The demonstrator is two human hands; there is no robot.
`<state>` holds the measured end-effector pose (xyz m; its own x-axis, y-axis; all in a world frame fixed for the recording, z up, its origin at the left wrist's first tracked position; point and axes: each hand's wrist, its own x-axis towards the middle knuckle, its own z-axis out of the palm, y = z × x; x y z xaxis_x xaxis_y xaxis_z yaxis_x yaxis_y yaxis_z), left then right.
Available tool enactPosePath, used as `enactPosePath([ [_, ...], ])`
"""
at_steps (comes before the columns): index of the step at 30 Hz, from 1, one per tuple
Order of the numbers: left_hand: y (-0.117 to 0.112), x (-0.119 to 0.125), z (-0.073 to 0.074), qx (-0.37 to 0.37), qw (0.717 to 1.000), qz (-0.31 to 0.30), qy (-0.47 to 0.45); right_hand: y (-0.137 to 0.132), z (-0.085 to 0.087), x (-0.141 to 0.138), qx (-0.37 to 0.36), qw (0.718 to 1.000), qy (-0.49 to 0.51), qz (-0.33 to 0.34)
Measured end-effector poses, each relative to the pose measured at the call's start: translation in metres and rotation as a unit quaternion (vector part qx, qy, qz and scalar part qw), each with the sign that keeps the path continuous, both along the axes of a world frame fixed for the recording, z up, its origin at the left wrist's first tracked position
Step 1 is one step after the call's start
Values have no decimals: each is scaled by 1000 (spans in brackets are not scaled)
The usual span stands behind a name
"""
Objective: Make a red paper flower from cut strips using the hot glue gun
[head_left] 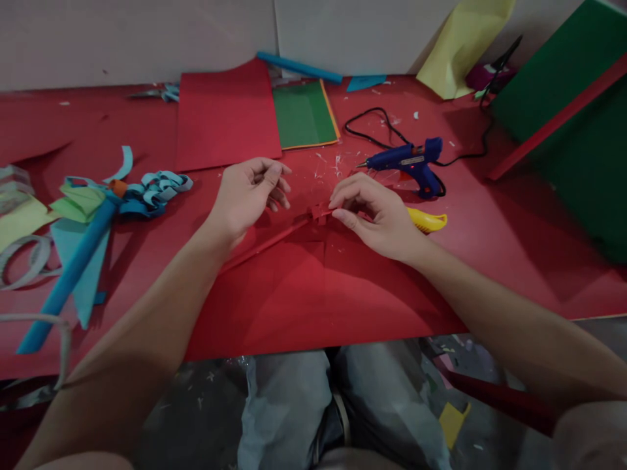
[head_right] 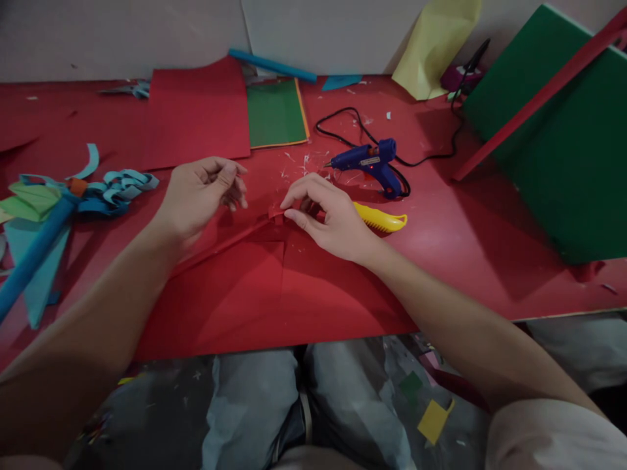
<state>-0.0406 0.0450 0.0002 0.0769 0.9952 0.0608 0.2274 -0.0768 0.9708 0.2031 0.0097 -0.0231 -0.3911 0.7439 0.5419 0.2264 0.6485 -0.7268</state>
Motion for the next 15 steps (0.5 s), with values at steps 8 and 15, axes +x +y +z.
enactPosePath([
  [8, 6, -6, -8, 56, 998, -3, -12, 0, 0, 0, -2, 1000, -2, -1],
  [15, 2, 0, -5, 80, 996, 7, -33, -1, 1, -1, -2, 1000, 4, 9],
])
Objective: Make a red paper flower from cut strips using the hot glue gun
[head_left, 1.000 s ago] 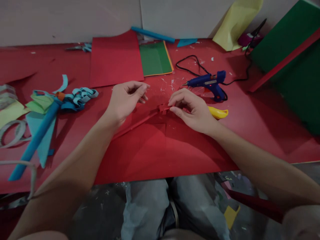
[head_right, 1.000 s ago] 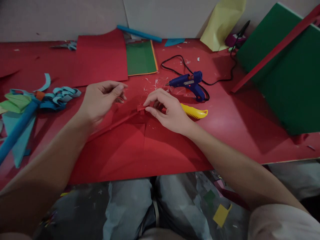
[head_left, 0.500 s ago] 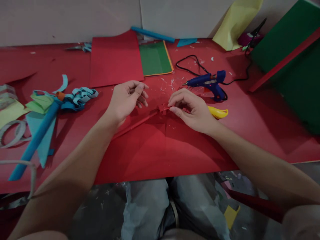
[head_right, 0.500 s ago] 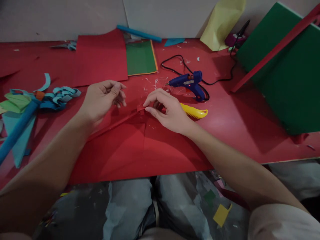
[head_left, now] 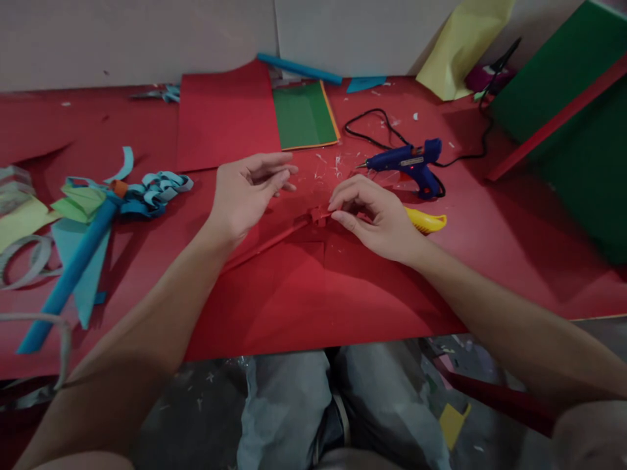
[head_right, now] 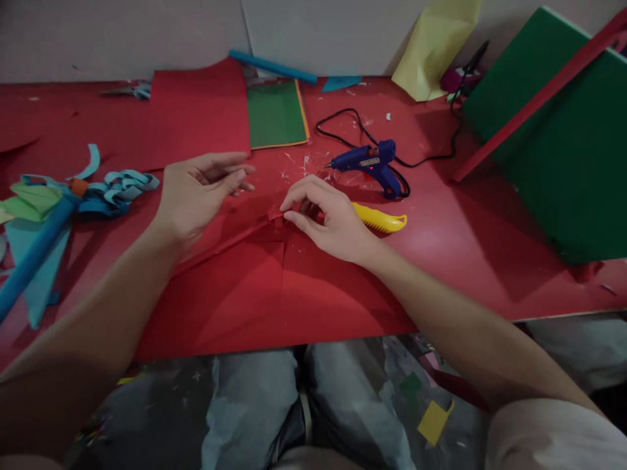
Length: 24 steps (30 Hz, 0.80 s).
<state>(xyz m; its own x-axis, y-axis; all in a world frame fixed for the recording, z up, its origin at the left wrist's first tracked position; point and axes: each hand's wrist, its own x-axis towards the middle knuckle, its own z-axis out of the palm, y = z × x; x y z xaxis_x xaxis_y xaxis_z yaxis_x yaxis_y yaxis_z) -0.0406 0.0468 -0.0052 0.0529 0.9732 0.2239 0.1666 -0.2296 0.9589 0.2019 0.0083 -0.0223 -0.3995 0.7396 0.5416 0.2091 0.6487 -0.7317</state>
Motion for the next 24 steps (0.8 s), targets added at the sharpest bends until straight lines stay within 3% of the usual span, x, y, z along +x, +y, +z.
enactPosePath([
  [8, -7, 3, 14, 153, 985, 47, -68, 0, -3, -2, 10, 1000, -3, 6],
  [11, -5, -3, 10, 188, 982, 26, 6, 1, -3, -3, 7, 1000, 3, 14],
  [14, -2, -10, 3, 154, 979, -18, 134, 1, -3, -3, 9, 1000, 2, 20],
  [16, -1, -12, -1, 117, 979, -20, 167, 0, -2, -3, 8, 1000, -1, 20],
  [21, -2, -9, 3, 108, 981, 58, 150, 0, -1, -3, 4, 1000, 4, 16],
  [24, -3, -4, 9, 70, 992, 54, 89, 0, -1, -2, 5, 1000, 10, 15],
])
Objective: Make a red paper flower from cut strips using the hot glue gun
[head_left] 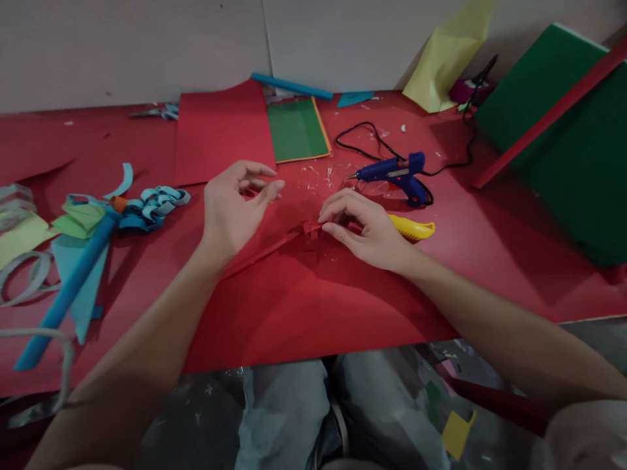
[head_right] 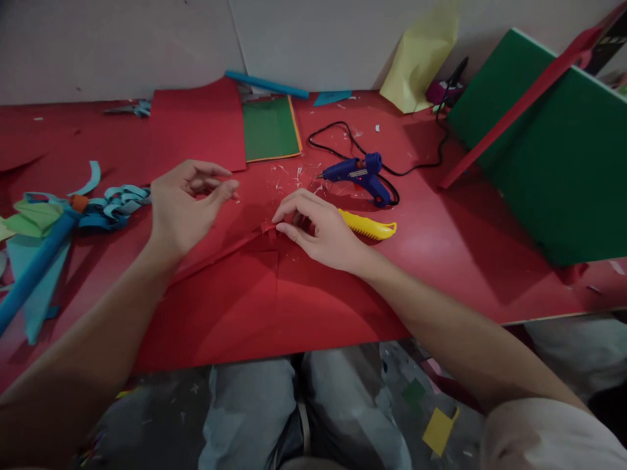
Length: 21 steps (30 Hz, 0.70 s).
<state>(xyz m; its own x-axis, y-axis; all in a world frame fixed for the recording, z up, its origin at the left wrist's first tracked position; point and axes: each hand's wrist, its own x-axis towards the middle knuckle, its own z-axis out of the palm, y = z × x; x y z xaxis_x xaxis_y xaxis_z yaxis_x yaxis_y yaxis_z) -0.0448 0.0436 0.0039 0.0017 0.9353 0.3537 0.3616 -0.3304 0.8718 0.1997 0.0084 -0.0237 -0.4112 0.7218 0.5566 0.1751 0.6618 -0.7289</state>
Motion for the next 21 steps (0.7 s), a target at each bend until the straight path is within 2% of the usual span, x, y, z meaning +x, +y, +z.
enactPosePath([
  [4, -9, 10, 9, -39, 989, -56, -128, 0, 0, 1, 5, 1000, -5, -4],
  [7, -26, 18, 17, -63, 968, -135, -202, 0, 0, 1, -5, 1000, -14, -1],
  [14, -56, 20, 33, -165, 902, -303, -261, 0, 0, 0, -8, 1000, -10, 4],
  [18, -58, 15, 36, -188, 873, -350, -283, -1, 1, 0, -9, 1000, -2, 18],
  [21, -59, 13, 37, -192, 871, -355, -281, -2, 3, 1, -17, 1000, -6, 23],
])
